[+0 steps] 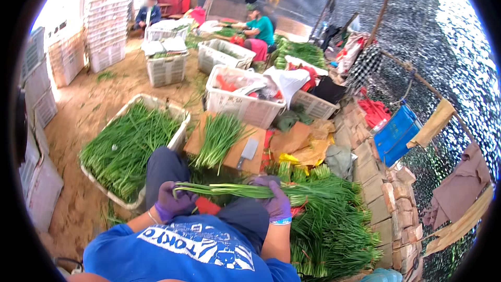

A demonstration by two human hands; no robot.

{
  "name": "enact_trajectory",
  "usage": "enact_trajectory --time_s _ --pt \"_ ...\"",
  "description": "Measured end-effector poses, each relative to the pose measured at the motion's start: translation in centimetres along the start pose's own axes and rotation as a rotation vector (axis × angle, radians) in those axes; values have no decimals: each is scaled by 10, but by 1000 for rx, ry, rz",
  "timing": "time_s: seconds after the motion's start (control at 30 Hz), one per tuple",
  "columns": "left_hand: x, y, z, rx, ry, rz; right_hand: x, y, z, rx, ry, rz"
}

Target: The person, wearing gloves, sorts through a pile of green onions, trimming the roots with a cleaver and bundling them together.

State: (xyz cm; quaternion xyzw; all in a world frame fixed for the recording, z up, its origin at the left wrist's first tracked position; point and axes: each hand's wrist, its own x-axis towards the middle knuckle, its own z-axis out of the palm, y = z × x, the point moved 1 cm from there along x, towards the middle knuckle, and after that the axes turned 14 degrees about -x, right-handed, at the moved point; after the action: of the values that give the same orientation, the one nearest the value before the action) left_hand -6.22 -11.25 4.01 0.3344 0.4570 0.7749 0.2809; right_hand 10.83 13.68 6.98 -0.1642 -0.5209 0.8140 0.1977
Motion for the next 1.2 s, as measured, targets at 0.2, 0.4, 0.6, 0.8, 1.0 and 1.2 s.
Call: enact_trajectory --time_s 0.2,0.4,0.6,0.8,1.0,1.2 --pt "35 4 -45 72 -43 12 13 -10 -46 221 378 -173" --pt "90 -15 -44 -39 -14 -287 53 25 -71 -214 382 -630" --pt "131 -59 -51 -88 -3 -496 89 28 -45 455 372 -70" --pt "107 -139 -69 -189 92 -833 115 56 -66 459 458 166" --pt "56 -183 -82 -429 66 -1413 150 93 -77 281 715 549" --pt "-1 -93 -47 -724 366 -1437 113 71 -45 -65 683 320"
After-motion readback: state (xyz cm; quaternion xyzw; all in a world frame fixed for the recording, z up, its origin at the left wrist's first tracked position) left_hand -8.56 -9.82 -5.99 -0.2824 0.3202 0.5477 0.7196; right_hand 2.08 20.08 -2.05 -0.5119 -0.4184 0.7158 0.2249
